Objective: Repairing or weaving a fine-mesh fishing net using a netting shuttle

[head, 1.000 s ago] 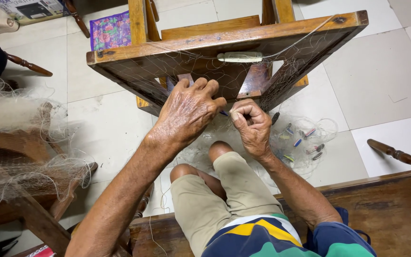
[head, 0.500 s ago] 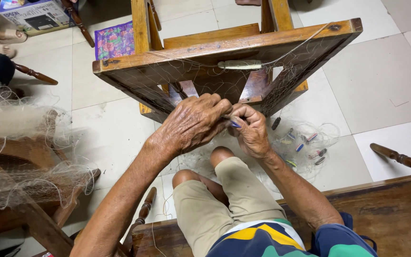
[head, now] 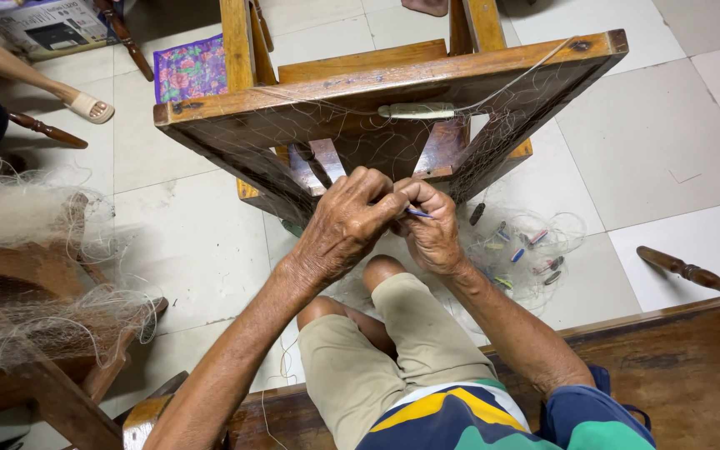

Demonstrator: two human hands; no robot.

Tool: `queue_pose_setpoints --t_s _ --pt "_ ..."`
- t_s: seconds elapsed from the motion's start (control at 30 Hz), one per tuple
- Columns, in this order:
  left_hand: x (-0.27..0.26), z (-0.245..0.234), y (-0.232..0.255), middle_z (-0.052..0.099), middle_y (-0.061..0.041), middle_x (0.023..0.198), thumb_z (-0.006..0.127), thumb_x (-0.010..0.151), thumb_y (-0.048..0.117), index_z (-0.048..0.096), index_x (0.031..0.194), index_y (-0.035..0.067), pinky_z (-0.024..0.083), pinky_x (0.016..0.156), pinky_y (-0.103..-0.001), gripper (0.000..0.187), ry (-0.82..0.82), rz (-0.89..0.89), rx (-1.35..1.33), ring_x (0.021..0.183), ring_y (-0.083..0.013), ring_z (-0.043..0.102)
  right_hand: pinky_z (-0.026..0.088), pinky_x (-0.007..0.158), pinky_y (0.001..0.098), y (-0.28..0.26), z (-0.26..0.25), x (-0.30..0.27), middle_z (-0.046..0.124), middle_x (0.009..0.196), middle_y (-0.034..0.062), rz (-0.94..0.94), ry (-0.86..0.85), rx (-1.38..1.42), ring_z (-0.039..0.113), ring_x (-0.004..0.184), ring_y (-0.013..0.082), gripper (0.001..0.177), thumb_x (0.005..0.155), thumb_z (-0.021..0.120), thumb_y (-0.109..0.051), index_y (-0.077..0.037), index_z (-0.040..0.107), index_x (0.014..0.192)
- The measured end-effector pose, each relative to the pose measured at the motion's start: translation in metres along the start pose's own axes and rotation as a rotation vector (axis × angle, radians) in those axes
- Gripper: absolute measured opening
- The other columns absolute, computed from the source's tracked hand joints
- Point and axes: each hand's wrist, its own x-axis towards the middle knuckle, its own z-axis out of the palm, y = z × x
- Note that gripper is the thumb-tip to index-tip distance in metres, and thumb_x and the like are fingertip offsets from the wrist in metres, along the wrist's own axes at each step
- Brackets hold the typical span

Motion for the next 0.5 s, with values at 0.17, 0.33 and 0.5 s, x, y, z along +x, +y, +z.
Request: queue_pose_setpoints --t_s 0.17,0.33,0.5 --pt "0.006 0.007 0.02 0.062 0.001 0.111 0.079 0.118 0.034 0.084 0.114 0.026 0.052 0.095 -0.043 0.011 0.291 0.006 0.161 0.101 -0.0228 0.065 0.051 0.055 0.0237 0.001 0.002 -0.008 0.068 0.095 0.0094 -0.041 0.037 -0.026 0.055 0.07 0.0077 0.023 0.107 0.09 -0.012 0.002 0.075 0.096" --pt "-0.001 0.039 0.061 0.069 -0.001 0.111 0.089 0.112 0.032 0.083 0.106 0.022 0.054 0.09 -0.045 0.013 0.512 0.062 0.224 0.096 -0.0255 0.068 0.063 0.071 0.0326 -0.024 0.028 -0.02 0.078 0.102 0.0201 -0.11 -0.051 -0.24 0.075 0.09 0.0193 0.026 0.113 0.08 -0.017 0.006 0.079 0.101" --pt "-0.017 0.079 0.126 0.075 -0.005 0.112 0.086 0.115 0.023 0.084 0.107 0.021 0.053 0.089 -0.044 0.008 0.73 0.121 0.091 0.099 -0.0256 0.07 0.062 0.056 0.0338 0.003 0.006 -0.013 0.076 0.1 0.0243 -0.103 -0.036 -0.16 0.065 0.059 0.0174 0.015 0.105 0.086 0.004 0.009 0.076 0.096"
